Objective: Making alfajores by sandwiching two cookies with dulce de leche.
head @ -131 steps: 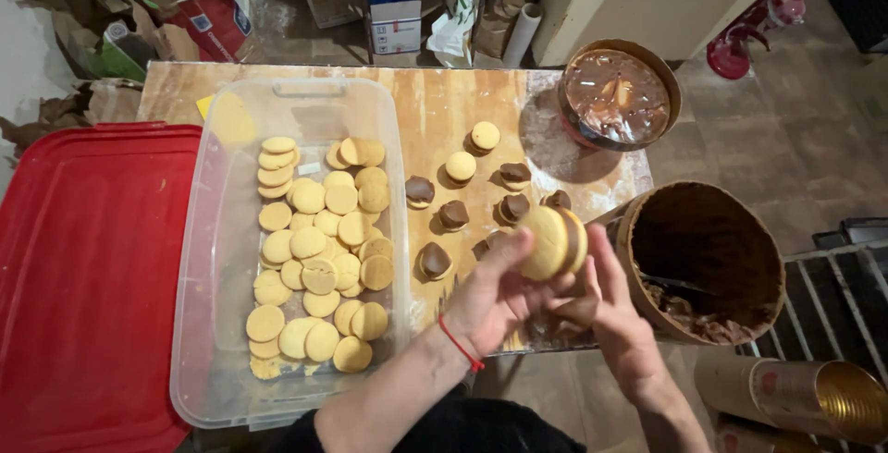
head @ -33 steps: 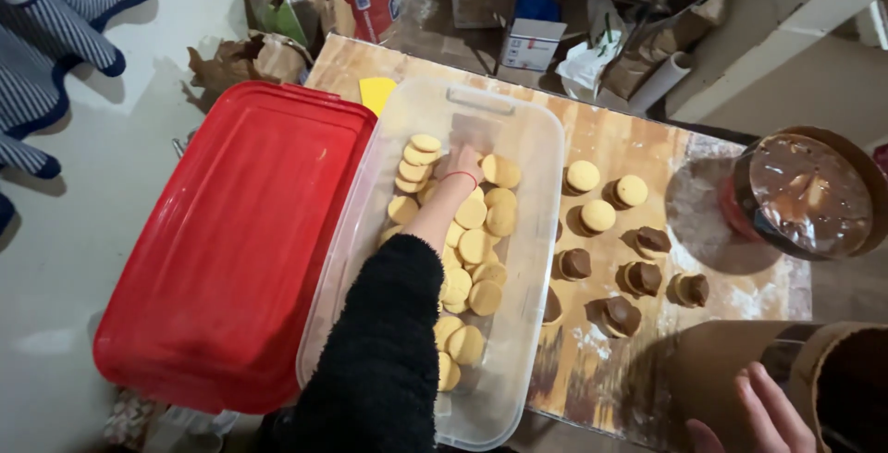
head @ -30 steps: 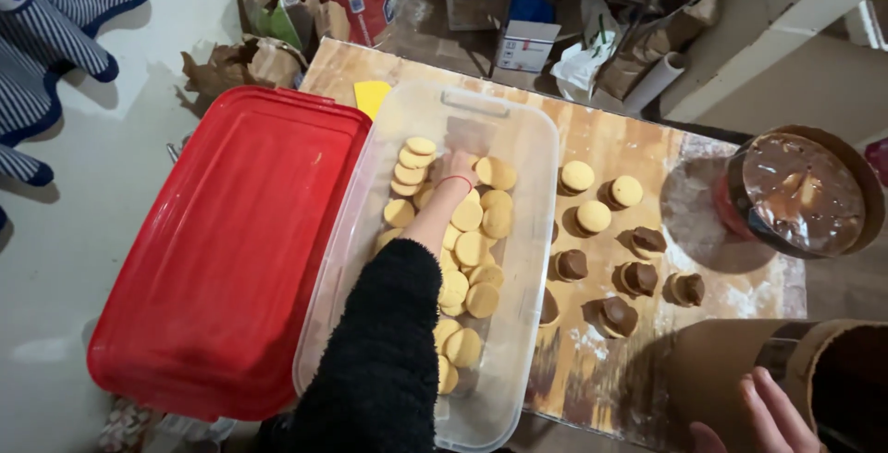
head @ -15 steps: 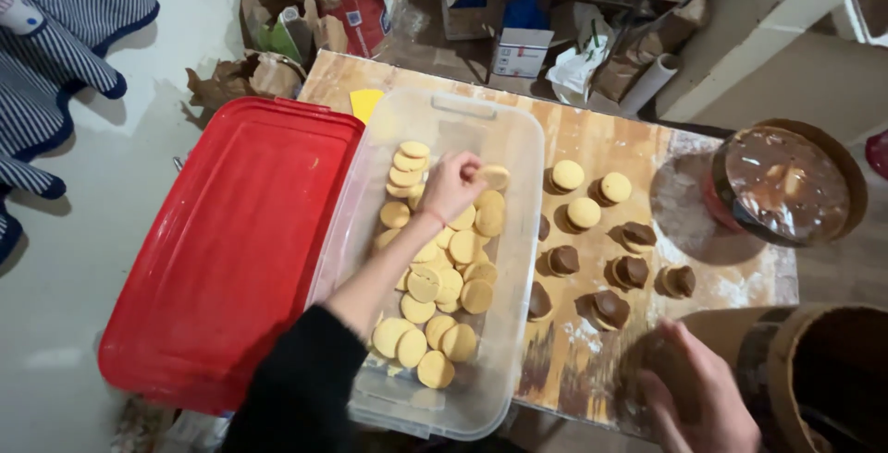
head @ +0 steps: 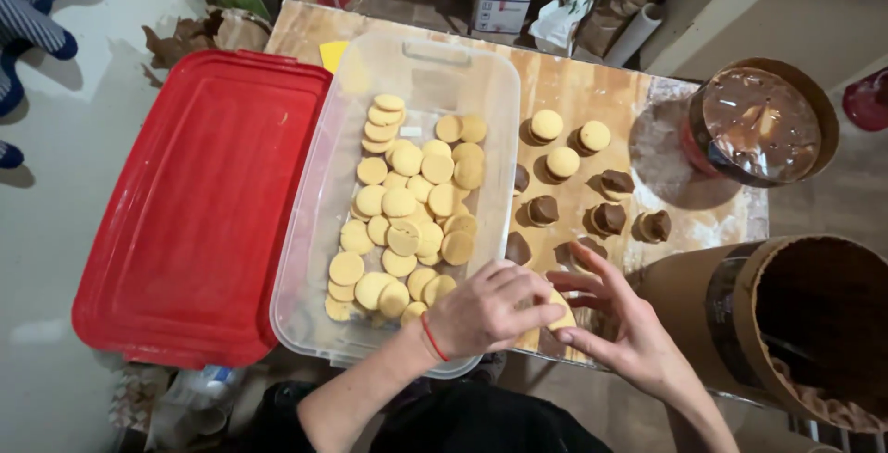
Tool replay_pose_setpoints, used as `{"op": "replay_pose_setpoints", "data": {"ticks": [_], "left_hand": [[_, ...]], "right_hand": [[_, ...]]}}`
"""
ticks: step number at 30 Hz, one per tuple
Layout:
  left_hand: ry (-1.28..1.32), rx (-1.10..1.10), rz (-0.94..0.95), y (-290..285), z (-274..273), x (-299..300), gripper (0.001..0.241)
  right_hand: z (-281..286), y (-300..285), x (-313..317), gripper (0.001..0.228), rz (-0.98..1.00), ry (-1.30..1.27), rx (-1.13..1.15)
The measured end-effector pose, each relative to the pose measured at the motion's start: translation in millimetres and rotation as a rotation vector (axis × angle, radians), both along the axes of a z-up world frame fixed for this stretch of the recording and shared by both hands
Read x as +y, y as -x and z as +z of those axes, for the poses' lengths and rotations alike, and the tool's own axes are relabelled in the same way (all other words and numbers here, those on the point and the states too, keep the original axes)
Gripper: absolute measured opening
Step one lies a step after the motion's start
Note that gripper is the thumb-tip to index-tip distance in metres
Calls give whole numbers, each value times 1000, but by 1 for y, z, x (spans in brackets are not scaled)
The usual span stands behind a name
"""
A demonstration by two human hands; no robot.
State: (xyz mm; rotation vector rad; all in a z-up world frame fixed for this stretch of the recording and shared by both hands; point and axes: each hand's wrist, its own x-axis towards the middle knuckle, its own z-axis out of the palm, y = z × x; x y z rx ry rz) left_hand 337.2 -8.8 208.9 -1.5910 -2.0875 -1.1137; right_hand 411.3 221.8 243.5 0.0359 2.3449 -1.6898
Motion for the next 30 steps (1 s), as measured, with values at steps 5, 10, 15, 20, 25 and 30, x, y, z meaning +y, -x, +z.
{"op": "replay_pose_setpoints", "data": {"ticks": [5,10,15,20,25,30], "left_hand": [[11,47,42,-14,-4,4,21],[-36,-33,195,-50,-35,10,32],[-73,-513,127,-90,-32,15,26],[-93,-808,143,-92,-41,24,24],[-105,-961,148,-95,-75,41,24],[-303,-1450,248,-104,-204,89,32]], "right_hand": [[-12,-6,8,101,76,-11,-23],[-55,14,24,103,36,-128,49],[-95,67,10,95,-19,-423,85],[-135,87,-18,90,81,-522,208],[-168,83,-26,86,109,-606,284],[-190,79,-15,79,67,-666,363]]}}
